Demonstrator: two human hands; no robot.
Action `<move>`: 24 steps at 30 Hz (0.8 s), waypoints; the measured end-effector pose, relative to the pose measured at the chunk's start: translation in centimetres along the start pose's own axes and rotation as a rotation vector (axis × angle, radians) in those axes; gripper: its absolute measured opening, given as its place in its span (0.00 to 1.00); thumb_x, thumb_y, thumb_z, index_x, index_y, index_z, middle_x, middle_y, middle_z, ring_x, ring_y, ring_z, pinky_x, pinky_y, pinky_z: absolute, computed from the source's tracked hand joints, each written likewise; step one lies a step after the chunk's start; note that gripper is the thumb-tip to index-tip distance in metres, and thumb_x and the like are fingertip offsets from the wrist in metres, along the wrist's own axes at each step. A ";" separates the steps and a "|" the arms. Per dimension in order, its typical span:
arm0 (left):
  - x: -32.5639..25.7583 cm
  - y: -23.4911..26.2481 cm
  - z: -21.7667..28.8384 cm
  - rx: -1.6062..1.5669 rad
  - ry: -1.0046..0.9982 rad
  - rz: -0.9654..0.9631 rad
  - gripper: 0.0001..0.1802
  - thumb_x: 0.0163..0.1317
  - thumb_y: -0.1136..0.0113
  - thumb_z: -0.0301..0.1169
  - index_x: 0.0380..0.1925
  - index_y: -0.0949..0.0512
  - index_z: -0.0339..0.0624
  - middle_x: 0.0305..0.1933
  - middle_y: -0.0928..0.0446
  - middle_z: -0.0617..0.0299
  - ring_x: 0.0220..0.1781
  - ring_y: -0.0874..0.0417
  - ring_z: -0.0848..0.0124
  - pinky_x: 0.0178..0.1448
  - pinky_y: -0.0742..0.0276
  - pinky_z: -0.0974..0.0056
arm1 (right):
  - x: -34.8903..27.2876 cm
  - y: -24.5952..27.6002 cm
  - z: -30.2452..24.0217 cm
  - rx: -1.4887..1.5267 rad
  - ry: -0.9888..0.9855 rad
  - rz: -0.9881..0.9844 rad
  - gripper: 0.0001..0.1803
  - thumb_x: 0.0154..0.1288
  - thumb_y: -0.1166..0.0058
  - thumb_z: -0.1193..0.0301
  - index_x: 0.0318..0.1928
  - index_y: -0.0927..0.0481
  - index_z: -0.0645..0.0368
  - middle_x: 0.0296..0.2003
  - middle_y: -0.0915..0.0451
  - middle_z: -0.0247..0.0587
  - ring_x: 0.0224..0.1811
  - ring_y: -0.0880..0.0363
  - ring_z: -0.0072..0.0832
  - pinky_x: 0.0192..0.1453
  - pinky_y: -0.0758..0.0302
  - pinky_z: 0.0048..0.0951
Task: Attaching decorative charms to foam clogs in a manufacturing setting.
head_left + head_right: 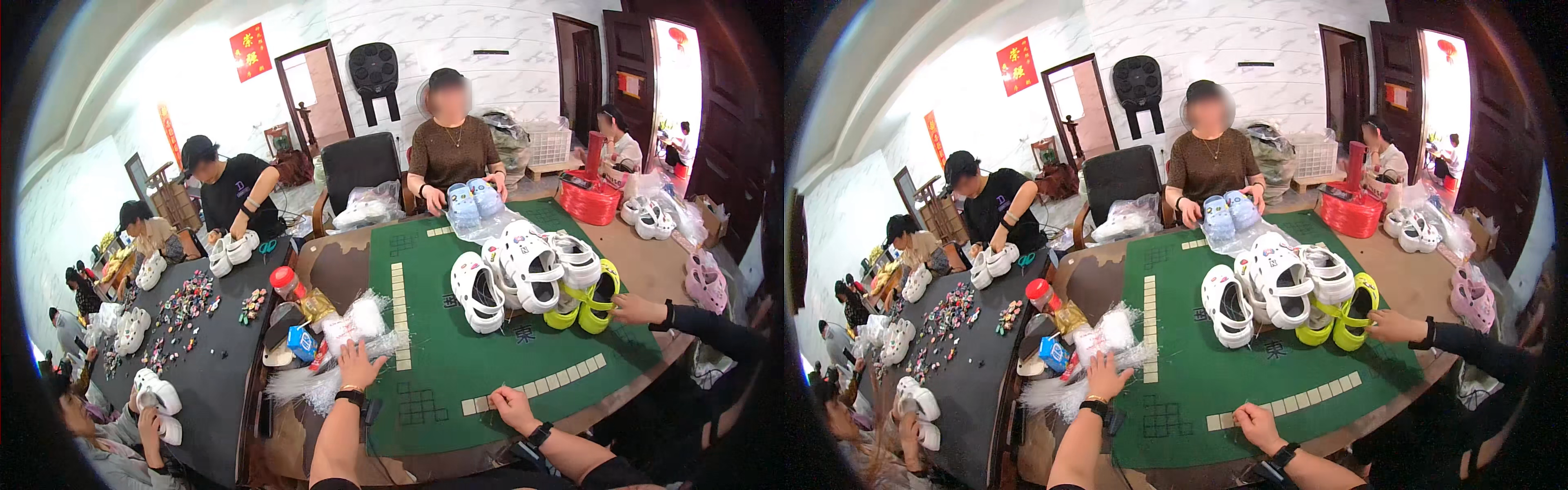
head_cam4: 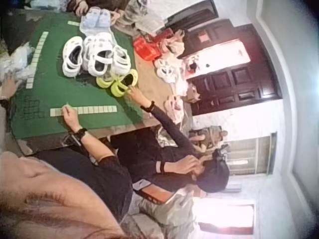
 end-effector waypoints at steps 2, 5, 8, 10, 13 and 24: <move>-0.6 1.0 -0.1 -0.003 -0.001 0.040 0.52 0.58 0.46 0.67 0.72 0.43 0.42 0.75 0.50 0.35 0.77 0.52 0.39 0.76 0.57 0.38 | 0.1 -0.1 -0.1 0.014 -0.007 -0.007 0.11 0.68 0.48 0.70 0.33 0.19 0.65 0.26 0.16 0.41 0.29 0.17 0.27 0.36 0.23 0.28; -3.1 3.8 1.2 0.030 -0.038 0.078 0.52 0.57 0.45 0.66 0.72 0.43 0.42 0.75 0.49 0.36 0.77 0.51 0.40 0.76 0.57 0.37 | 0.0 0.2 0.7 0.017 -0.020 0.003 0.11 0.68 0.48 0.70 0.34 0.19 0.65 0.26 0.17 0.41 0.29 0.18 0.27 0.36 0.23 0.28; -6.3 6.0 0.9 0.083 -0.079 0.098 0.51 0.57 0.42 0.63 0.72 0.43 0.42 0.75 0.48 0.37 0.77 0.51 0.41 0.75 0.56 0.36 | 0.2 0.1 1.2 0.018 0.009 -0.005 0.10 0.68 0.48 0.70 0.34 0.19 0.65 0.26 0.17 0.41 0.29 0.18 0.27 0.35 0.23 0.28; -8.3 6.7 0.4 0.043 -0.054 0.093 0.50 0.57 0.40 0.60 0.71 0.42 0.42 0.75 0.48 0.36 0.77 0.51 0.40 0.75 0.55 0.37 | 0.2 -0.1 2.0 0.002 0.021 -0.014 0.10 0.68 0.48 0.70 0.34 0.19 0.65 0.26 0.17 0.41 0.28 0.19 0.26 0.34 0.24 0.28; -10.9 6.9 -0.3 0.035 -0.077 0.152 0.46 0.57 0.36 0.54 0.69 0.39 0.41 0.74 0.46 0.37 0.75 0.49 0.37 0.74 0.51 0.37 | 0.1 -0.1 1.0 0.018 0.013 -0.018 0.11 0.68 0.49 0.70 0.34 0.20 0.65 0.26 0.18 0.41 0.28 0.19 0.27 0.34 0.25 0.28; -16.2 5.4 5.0 0.040 -0.253 -0.027 0.34 0.54 0.32 0.49 0.59 0.26 0.47 0.71 0.40 0.41 0.74 0.45 0.41 0.72 0.46 0.37 | 0.0 -0.4 1.3 0.002 0.033 -0.032 0.10 0.69 0.49 0.70 0.34 0.21 0.65 0.27 0.18 0.40 0.30 0.20 0.25 0.36 0.24 0.27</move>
Point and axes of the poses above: each hand's wrist, its own x-axis towards the middle knuckle, its own y-axis out of the back of the hand, z = x × y, the point moved 8 cm from there along x, towards the middle knuckle
